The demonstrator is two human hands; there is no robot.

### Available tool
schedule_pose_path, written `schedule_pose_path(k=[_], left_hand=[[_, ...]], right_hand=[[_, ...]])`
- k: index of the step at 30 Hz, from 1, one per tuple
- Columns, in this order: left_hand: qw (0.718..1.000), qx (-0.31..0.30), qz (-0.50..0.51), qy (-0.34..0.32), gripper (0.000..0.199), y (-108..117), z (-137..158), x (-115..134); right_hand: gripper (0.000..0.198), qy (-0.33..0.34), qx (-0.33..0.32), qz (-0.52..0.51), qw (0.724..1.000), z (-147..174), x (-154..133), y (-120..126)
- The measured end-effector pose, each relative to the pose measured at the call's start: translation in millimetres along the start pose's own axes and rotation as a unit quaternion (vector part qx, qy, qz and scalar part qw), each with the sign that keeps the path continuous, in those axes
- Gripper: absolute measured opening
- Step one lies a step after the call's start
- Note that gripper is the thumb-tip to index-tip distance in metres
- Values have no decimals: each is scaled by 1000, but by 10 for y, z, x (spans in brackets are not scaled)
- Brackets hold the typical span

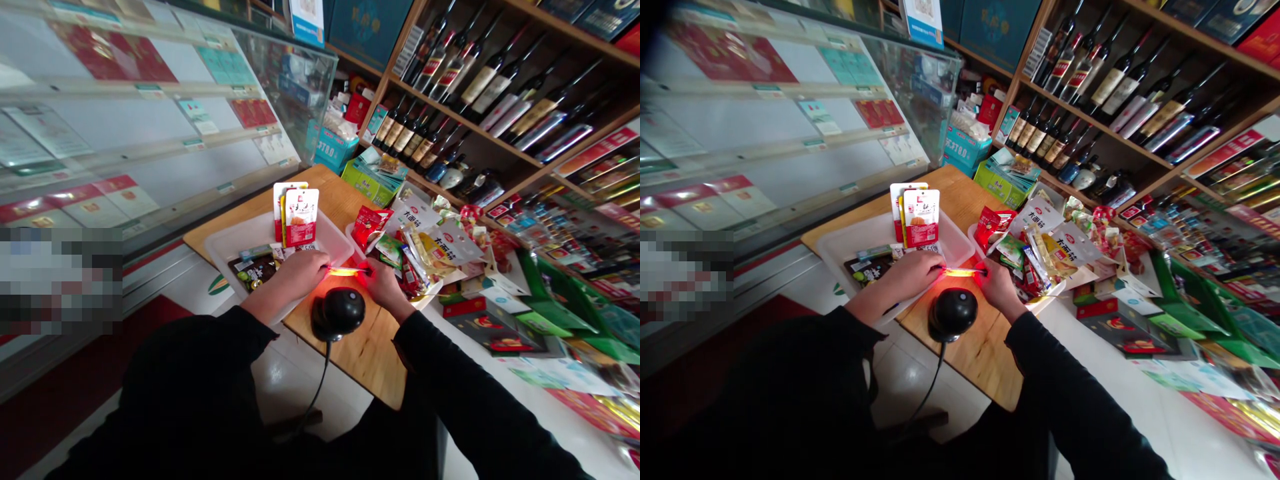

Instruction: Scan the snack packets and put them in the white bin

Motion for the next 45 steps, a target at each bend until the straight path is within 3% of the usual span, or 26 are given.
schedule_pose_path(k=[15,23,32,38,45], left_hand=[[999,3,22,-28,18,-49,23,-11],[998,32,39,-27,20,24,41,-10],[991,108,69,-24,19,225,107,105],[982,157,99,-37,15,364,233,231],[974,156,145,-82,16,407,426,546]], right_hand=[[9,-30,10,-7,999,0,91,-27],[15,-49,28,-55,997,10,96,-5],[16,-44,78,-96,991,92,-122,218],[15,-61,120,-116,984,357,-337,415],[15,-89,147,-191,966,983,-386,460]])
Point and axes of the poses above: each hand's wrist, its own z-axis away from the middle knuckle, its own y-axis out of the back of the hand, x = y × z, the point moved 6 cm from there along -z, towards the middle knuckle, and after that the axes turned 2 degrees about -x, right-handed, at the moved point
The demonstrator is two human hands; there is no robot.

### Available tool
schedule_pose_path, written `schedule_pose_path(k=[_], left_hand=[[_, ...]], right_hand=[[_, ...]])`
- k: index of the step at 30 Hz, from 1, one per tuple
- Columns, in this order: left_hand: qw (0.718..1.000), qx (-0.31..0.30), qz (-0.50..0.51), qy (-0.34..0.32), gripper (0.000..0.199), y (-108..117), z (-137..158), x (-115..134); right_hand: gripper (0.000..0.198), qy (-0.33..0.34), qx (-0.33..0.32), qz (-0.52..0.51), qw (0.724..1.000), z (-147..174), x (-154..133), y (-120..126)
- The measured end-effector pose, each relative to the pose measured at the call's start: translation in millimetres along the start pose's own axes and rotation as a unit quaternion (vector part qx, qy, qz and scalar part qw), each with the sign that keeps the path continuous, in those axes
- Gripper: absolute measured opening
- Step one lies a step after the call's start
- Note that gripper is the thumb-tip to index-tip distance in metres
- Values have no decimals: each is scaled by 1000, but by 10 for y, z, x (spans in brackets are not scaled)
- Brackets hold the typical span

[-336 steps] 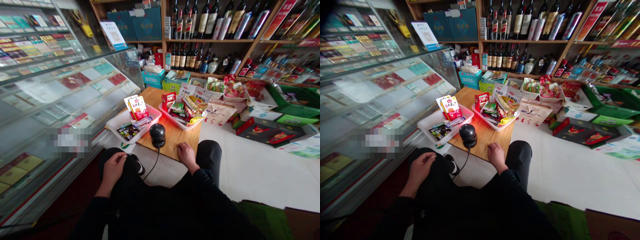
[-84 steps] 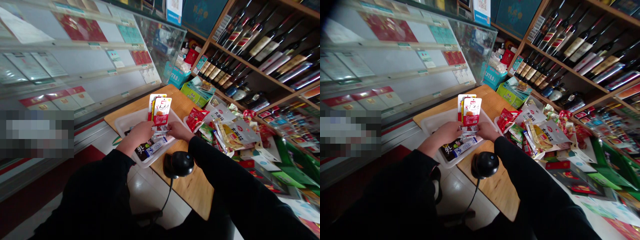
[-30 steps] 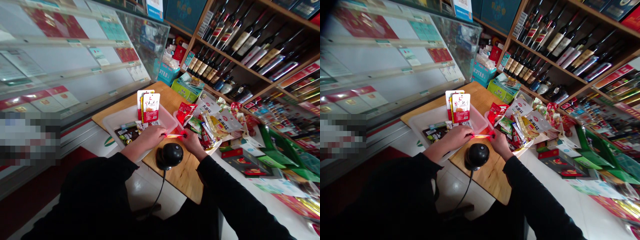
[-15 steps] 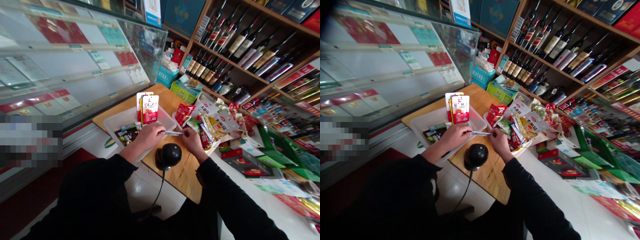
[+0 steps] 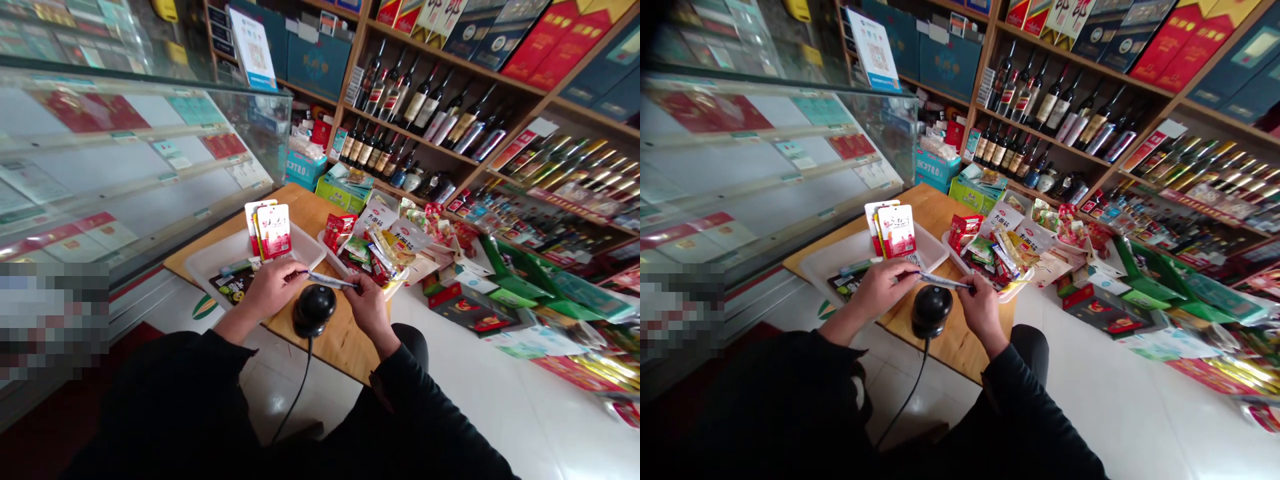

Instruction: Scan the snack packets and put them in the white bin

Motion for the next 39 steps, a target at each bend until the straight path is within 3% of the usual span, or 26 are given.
schedule_pose_path(k=[6,17,30,39], left_hand=[[999,-4,36,-27,11,-196,367,351],[994,-99,23,34,13,-369,975,826],[975,-176,-21,136,19,-370,1348,1098],[969,-171,-10,178,20,-366,1390,1085]], right_hand=[[15,-65,8,-47,997,575,172,184],[15,-123,-20,-146,981,1405,457,203],[15,-144,-66,-165,973,1927,578,106],[17,-157,-65,-222,960,1931,682,35]])
Point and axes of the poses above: each hand's wrist, its own z-axis away from the middle knuckle, its own y-axis out of the back of the hand, x = y × z, the point moved 6 cm from there along -z, towards the middle knuckle, and after that the axes turned 2 degrees about -x, right-handed, at the moved point
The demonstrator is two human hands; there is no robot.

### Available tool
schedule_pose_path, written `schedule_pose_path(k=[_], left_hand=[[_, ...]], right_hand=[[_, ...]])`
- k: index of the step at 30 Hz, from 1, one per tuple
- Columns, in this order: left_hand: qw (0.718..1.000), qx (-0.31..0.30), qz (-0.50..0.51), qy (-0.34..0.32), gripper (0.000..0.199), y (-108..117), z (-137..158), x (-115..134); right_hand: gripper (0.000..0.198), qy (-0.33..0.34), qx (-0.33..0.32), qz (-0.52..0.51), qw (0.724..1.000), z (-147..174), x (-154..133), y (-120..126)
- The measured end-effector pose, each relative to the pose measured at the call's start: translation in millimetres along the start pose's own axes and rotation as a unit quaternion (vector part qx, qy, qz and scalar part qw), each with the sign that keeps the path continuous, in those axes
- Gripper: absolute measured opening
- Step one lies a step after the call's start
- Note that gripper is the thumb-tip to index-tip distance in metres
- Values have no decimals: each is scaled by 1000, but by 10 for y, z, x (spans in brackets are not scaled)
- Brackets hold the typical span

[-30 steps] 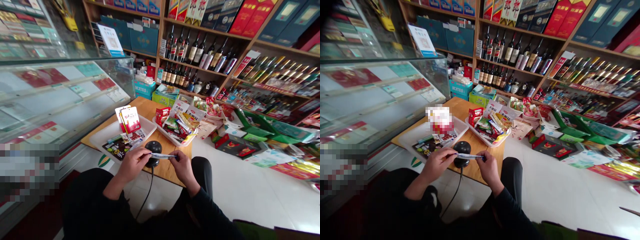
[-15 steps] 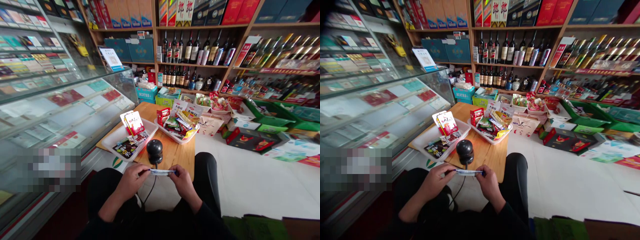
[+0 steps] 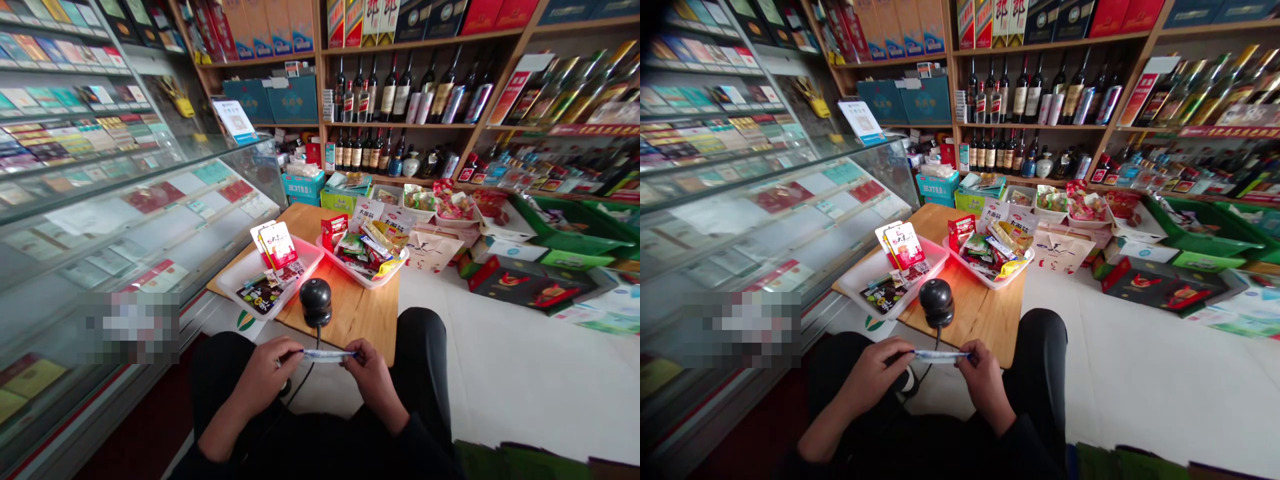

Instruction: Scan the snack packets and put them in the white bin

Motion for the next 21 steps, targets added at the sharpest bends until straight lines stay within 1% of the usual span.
schedule_pose_path(k=[5,8,13,17,19,21], left_hand=[[1000,23,-9,-2,20,93,-161,-39],[999,35,-29,-13,19,154,-319,7],[997,54,-39,-30,21,215,-686,179],[997,42,-52,-47,21,194,-1054,350],[995,36,-62,-64,22,167,-1249,438],[993,34,-72,-83,23,134,-1443,521]], right_hand=[[18,-10,2,-22,1000,-163,-6,-11],[19,3,7,4,1000,-284,-105,56],[20,39,48,44,997,-506,-293,276],[17,97,116,104,983,-669,-427,514],[16,99,137,125,978,-753,-454,622],[16,81,152,123,977,-842,-462,724]])
Point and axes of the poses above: each hand's wrist, its own z-axis away from the middle knuckle, its own y-axis out of the back of the hand, x = y × z, the point moved 6 cm from there along -z, towards the middle knuckle, and after that the axes turned 2 degrees about -x, right-handed, at the moved point
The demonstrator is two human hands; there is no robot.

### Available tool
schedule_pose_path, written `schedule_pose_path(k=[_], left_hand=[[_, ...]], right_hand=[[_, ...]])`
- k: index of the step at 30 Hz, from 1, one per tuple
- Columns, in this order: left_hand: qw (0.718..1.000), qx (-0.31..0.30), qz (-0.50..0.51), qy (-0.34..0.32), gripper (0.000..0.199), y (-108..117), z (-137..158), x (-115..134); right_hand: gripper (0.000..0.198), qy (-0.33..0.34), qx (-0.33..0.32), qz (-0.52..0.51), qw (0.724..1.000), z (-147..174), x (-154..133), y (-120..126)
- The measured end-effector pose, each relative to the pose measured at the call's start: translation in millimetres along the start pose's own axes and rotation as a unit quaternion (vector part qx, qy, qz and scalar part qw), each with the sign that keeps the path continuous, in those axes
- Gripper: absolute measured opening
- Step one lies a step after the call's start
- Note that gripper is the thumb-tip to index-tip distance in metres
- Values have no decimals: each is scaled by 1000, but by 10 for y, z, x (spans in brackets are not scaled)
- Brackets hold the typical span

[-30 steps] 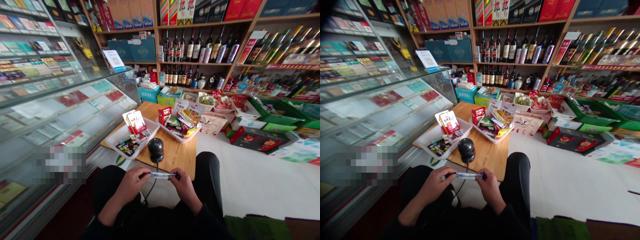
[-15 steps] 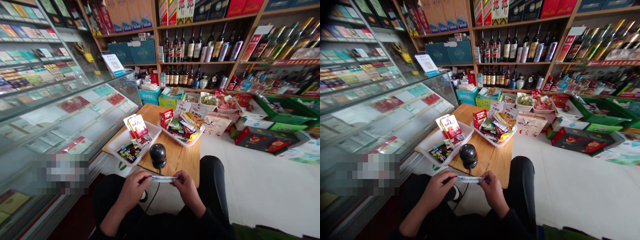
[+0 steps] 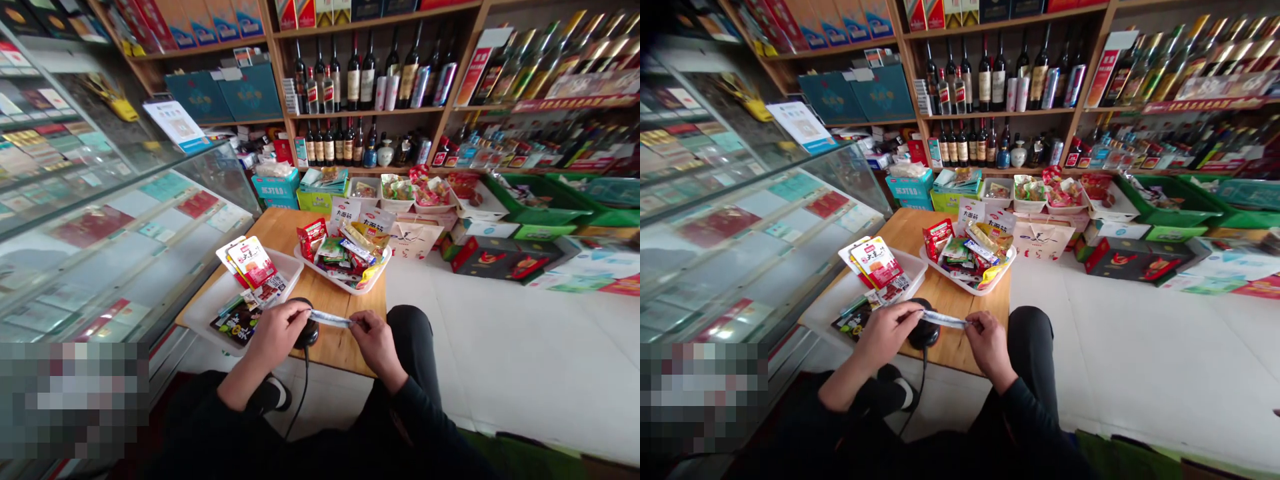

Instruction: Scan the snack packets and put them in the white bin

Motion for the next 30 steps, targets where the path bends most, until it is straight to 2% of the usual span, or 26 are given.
schedule_pose_path(k=[5,13,18,23,30], left_hand=[[999,2,-32,-38,22,-57,-476,127],[991,32,-98,-87,23,-39,-1018,244],[978,41,-162,-122,24,-190,-1222,280],[964,-15,-220,-147,25,-418,-1358,335],[921,-137,-319,-178,20,-789,-1444,377]], right_hand=[[17,-39,55,-3,998,-295,23,173],[15,-3,80,20,997,-748,-22,213],[16,23,96,66,993,-917,40,150],[17,14,85,68,994,-951,160,140],[21,-9,66,31,997,-891,287,188]])
Point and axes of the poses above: each hand's wrist, its own z-axis away from the middle knuckle, its own y-axis out of the back of the hand, x = y × z, the point moved 6 cm from there along -z, towards the middle knuckle, and after that the axes turned 2 degrees about -x, right-handed, at the moved point
